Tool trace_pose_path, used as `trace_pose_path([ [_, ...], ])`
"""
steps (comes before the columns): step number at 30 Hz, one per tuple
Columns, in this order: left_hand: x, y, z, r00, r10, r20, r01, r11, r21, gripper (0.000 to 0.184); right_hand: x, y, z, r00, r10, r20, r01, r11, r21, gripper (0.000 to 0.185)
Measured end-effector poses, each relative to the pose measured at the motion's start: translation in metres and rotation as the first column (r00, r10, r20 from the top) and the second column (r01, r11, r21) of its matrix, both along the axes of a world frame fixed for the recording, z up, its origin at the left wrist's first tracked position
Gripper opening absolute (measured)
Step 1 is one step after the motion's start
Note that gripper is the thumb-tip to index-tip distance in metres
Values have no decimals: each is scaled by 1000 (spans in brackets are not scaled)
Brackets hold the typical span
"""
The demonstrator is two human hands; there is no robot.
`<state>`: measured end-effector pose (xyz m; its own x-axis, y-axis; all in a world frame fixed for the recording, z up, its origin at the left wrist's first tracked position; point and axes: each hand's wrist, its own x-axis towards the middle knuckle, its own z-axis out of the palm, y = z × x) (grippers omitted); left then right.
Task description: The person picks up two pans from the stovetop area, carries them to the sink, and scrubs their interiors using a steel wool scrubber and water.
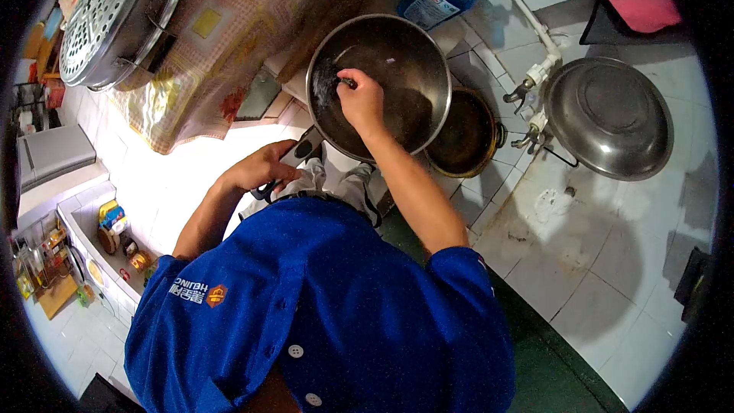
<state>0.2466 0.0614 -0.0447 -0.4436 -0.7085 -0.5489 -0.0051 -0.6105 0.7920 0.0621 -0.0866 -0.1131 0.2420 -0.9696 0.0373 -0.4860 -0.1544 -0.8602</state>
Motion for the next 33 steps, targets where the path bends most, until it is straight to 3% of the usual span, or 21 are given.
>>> trace_pose_path([
  [2,-1,2,3,1000,1,-11,-1,1000,-26,36,6,-7,-7,859,-249,447,47,908,415,22],
  [3,0,2,0,1000,-11,4,11,1000,-26,35,4,-11,-10,927,-156,340,75,968,240,24],
  [4,0,2,-1,1000,-18,5,18,1000,-26,35,-2,-10,-14,926,-163,341,82,967,240,24],
  [5,1,1,-2,1000,-13,-6,13,1000,-7,36,-9,-11,-21,998,-51,32,48,995,84,26],
  [6,2,0,-2,1000,-3,-17,3,1000,12,36,-14,-11,-16,955,22,-296,-39,998,-52,28],
  [7,3,-1,-2,1000,-5,-17,5,1000,9,35,-21,-10,-11,911,130,-391,-99,990,97,35],
  [8,4,-2,-2,1000,6,-16,-6,1000,6,35,-24,-8,-7,910,139,-390,-111,989,93,35],
  [10,1,-1,7,999,21,-24,-21,1000,5,27,-29,7,10,963,187,-197,-207,975,-86,39],
  [12,1,1,2,998,38,-51,-37,999,31,27,-29,13,34,942,262,-210,-300,938,-174,40],
  [14,3,-1,-1,1000,-5,-11,5,999,34,39,-27,18,50,760,550,-345,-633,745,-208,36],
  [15,3,-2,0,1000,-9,-11,10,999,31,39,-26,21,48,718,606,-341,-675,726,-130,31],
  [18,5,-3,1,1000,-17,-8,17,999,29,40,-23,21,33,641,603,-474,-732,665,-145,24],
  [26,0,0,6,999,25,-38,-23,999,47,30,-17,16,35,713,593,-374,-683,709,-176,17],
  [31,3,0,2,1000,6,-10,-6,999,34,30,-6,14,41,612,550,-569,-760,607,-232,11],
  [33,3,-1,3,1000,0,-1,0,1000,26,31,-4,12,26,645,505,-574,-735,615,-285,9],
])
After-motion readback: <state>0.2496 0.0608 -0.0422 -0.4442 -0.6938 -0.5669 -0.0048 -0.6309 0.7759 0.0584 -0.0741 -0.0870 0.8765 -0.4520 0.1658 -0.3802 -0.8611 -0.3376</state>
